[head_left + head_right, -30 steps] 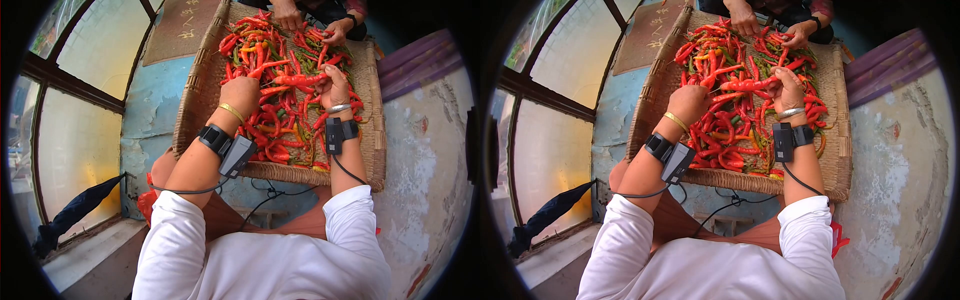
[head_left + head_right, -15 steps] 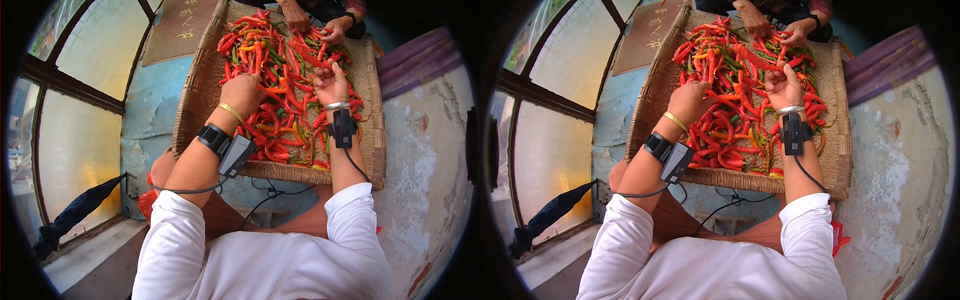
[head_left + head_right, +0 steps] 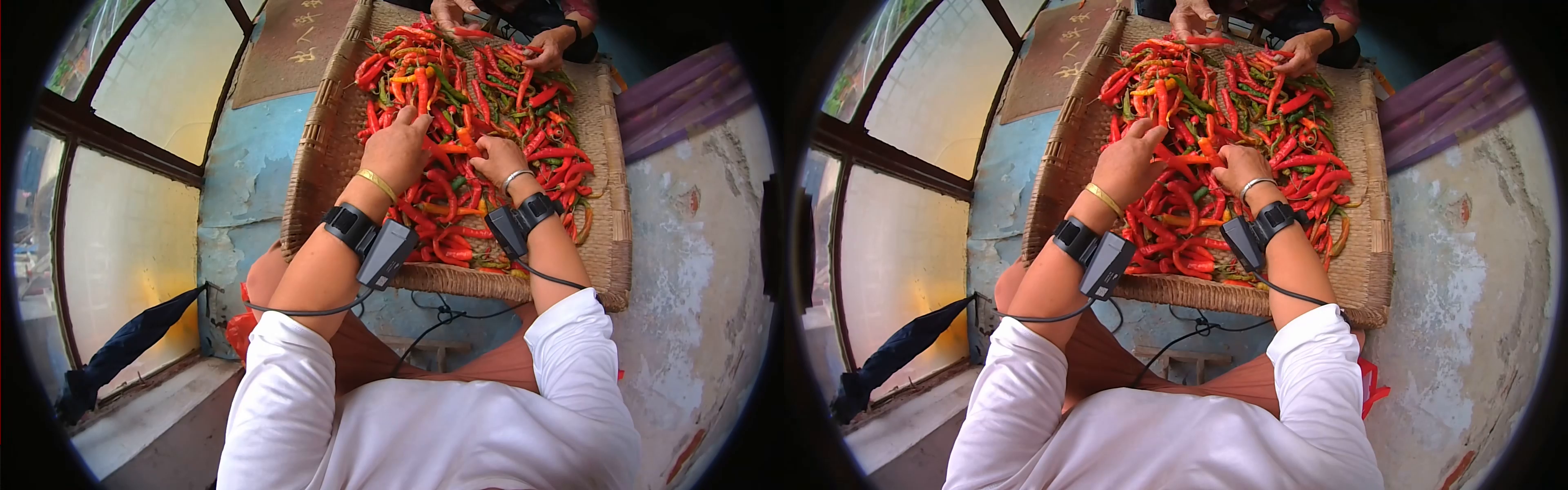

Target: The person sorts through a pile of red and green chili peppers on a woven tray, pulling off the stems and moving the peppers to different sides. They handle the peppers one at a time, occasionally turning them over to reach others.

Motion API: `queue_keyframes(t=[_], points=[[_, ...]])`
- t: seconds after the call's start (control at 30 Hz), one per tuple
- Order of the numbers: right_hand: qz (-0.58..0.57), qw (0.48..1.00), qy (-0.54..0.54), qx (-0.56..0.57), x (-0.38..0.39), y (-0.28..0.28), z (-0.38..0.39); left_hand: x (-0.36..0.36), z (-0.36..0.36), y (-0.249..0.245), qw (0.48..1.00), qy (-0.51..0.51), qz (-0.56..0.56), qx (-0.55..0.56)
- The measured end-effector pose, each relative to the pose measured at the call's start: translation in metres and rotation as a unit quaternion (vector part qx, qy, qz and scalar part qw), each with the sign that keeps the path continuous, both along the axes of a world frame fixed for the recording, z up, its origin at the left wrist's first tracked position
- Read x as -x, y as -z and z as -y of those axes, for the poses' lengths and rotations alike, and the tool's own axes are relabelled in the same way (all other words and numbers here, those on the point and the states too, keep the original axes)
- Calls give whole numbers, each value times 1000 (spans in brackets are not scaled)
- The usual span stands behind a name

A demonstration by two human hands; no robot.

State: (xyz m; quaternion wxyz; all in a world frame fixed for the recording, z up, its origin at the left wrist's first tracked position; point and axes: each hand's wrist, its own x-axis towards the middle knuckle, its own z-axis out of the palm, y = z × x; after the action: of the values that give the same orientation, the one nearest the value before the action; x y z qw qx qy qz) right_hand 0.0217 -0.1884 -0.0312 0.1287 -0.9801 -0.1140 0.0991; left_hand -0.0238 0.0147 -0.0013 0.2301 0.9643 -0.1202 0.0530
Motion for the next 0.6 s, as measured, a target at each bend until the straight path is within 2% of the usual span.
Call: queue_keyframes(t=[0.03,0.1,0.13,0.2,0.23,0.3,0.33,0.37,0.43,0.47,0.5,0.57,0.6], points=[[0,1000,0,-1,-1,1,3,-1,0,2,1000,5,9,1],[-15,992,-29,-123,-2,1,7,-1,-1,7,1000,10,19,3],[-15,992,-29,-122,-3,0,8,-2,-2,10,998,33,-19,-40],[-112,964,-37,-237,-3,-9,8,-2,-3,11,993,58,-57,-83],[-112,964,-37,-237,-3,-18,9,-1,-3,9,992,53,-60,-100],[-209,939,-9,-275,-2,-33,11,-1,-5,8,990,47,-64,-118],[-266,895,14,-359,-5,-32,16,-1,-5,9,987,48,-80,-128],[-267,895,13,-358,-7,-30,20,-2,-6,11,985,49,-96,-137],[-246,819,54,-516,-11,-27,28,-3,-8,21,987,57,-83,-127],[-239,763,82,-595,-16,-22,34,-4,-8,26,989,66,-69,-117],[-240,763,82,-595,-13,-27,28,-4,-8,23,989,66,-70,-117],[-91,661,205,-716,-6,-39,12,-4,-7,16,979,78,-114,-150],[-45,739,225,-634,-10,-28,15,-4,-7,16,979,78,-115,-150]])
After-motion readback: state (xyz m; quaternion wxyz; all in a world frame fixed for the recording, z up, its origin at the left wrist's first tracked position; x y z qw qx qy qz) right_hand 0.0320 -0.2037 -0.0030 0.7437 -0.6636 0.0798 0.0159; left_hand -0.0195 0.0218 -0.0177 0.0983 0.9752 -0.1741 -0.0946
